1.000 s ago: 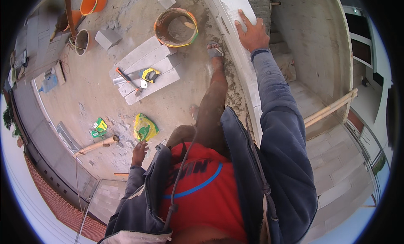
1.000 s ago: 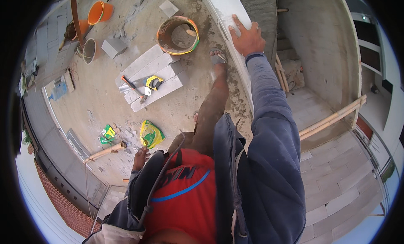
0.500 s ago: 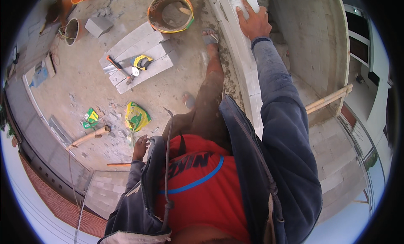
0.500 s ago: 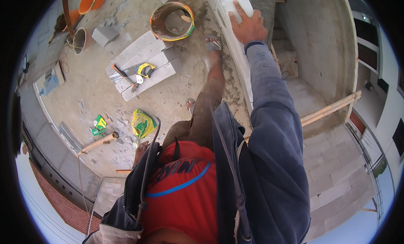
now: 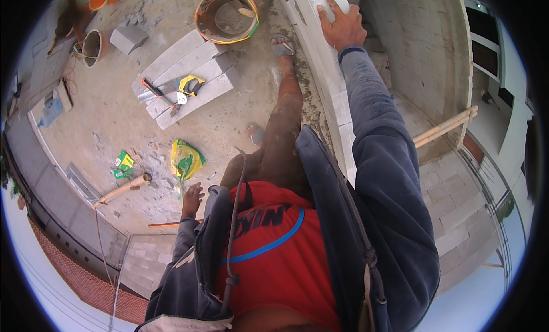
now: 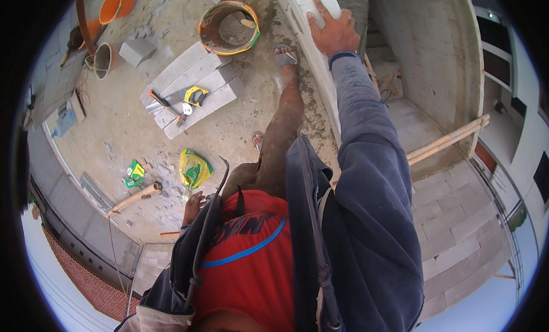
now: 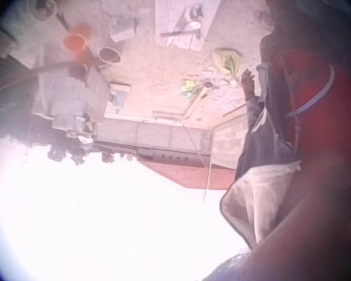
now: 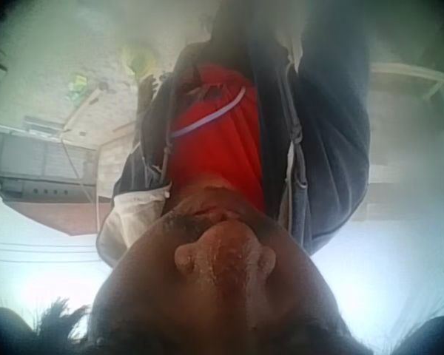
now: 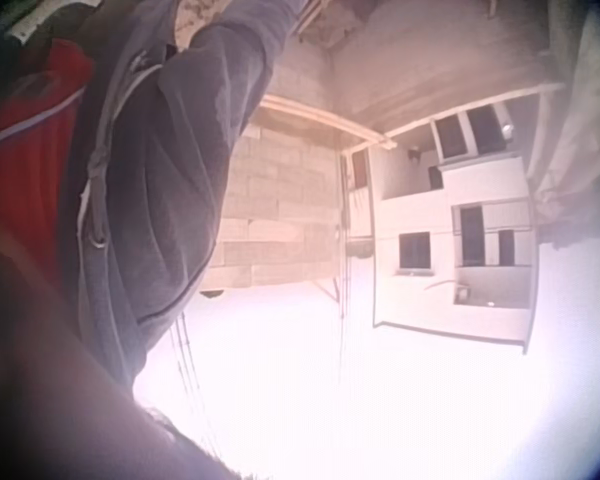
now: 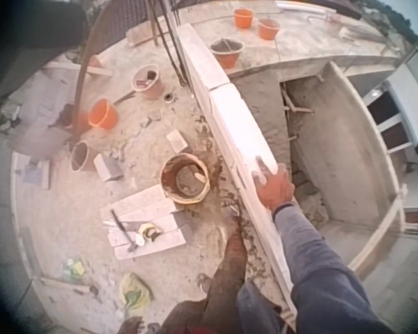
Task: The person scoops mortar from a bucket and spreads it along a low wall. They then place a white block onto the mortar and tap it into position with a hammer.
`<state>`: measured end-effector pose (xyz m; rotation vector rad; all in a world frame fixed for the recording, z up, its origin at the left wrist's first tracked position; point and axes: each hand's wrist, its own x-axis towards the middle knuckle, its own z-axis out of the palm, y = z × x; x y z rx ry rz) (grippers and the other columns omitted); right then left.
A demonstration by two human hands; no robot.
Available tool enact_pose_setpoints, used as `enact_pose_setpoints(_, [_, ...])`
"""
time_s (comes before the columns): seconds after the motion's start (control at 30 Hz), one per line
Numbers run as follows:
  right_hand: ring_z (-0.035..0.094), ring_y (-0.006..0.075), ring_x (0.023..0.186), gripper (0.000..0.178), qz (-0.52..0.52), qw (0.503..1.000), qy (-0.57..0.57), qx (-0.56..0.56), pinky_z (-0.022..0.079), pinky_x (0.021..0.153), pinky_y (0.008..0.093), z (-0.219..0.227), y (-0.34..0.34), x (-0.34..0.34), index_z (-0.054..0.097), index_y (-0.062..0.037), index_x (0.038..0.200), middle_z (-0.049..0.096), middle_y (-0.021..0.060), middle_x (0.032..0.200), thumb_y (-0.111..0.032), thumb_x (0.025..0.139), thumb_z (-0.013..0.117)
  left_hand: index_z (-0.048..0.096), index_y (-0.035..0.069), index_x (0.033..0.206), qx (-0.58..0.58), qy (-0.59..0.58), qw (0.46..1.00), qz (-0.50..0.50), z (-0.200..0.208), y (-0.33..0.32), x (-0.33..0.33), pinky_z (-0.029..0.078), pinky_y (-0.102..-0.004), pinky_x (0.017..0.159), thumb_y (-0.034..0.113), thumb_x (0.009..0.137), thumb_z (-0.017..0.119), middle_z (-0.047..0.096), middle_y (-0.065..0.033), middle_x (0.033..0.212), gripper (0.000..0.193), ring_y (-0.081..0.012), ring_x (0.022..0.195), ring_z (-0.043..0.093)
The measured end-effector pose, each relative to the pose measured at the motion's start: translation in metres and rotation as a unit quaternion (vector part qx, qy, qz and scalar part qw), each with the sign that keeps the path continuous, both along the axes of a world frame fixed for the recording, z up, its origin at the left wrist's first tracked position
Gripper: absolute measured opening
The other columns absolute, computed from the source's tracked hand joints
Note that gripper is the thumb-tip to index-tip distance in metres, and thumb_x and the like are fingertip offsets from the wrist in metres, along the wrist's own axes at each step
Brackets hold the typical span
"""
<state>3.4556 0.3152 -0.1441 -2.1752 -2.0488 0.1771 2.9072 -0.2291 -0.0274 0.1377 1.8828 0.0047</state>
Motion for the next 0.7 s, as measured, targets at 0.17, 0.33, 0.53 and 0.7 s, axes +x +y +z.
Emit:
enact_pose_setpoints(0.17, [0.064, 0.0405, 0.114, 0.055, -0.003, 1.000, 0.014, 0.002, 0.059, 0.087, 0.0574, 0.000, -0.002, -0.001, 0.049, -0.0584, 0.155, 0.055, 0.0199, 0.129, -0.070, 0.101, 0.053, 0.060, 0.008, 0.149, 0.001, -0.010, 1.000, -0.019, 0.000, 0.015, 0.002, 0.054, -0.0355, 0.085, 0.040, 0.110, 0.056, 0.071, -0.0122, 0.133, 0.051, -0.0228, 0.109, 0.072])
enact_pose_setpoints(0.33, [0.064, 0.0391, 0.119, 0.055, -0.020, 1.000, -0.001, -0.021, 0.059, 0.092, 0.0574, 0.003, 0.003, -0.008, 0.047, -0.0606, 0.155, 0.055, 0.0182, 0.132, -0.068, 0.101, 0.054, 0.061, 0.006, 0.149, 0.010, -0.021, 1.000, 0.009, -0.008, 0.020, 0.009, 0.053, -0.0349, 0.085, 0.040, 0.110, 0.056, 0.071, -0.0113, 0.131, 0.052, -0.0225, 0.110, 0.071])
enact_pose_setpoints(0.53, [0.063, 0.0377, 0.122, 0.055, -0.028, 0.999, -0.002, -0.042, 0.059, 0.094, 0.0581, 0.010, 0.011, -0.010, 0.044, -0.0607, 0.156, 0.054, 0.0163, 0.133, -0.068, 0.102, 0.054, 0.063, 0.007, 0.145, 0.051, -0.031, 0.995, -0.077, -0.035, 0.041, 0.011, 0.051, -0.0329, 0.085, 0.041, 0.110, 0.058, 0.071, -0.0043, 0.124, 0.050, -0.0182, 0.105, 0.071])
enact_pose_setpoints(0.7, [0.059, 0.0405, 0.130, 0.056, -0.037, 0.996, -0.006, -0.079, 0.057, 0.098, 0.0584, 0.015, 0.008, -0.022, 0.043, -0.0556, 0.159, 0.052, 0.0213, 0.142, -0.063, 0.105, 0.053, 0.065, 0.001, 0.143, 0.094, -0.016, 0.986, -0.138, -0.077, 0.100, 0.010, 0.055, -0.0367, 0.096, 0.040, 0.109, 0.059, 0.074, -0.0114, 0.128, 0.052, -0.0220, 0.110, 0.071])
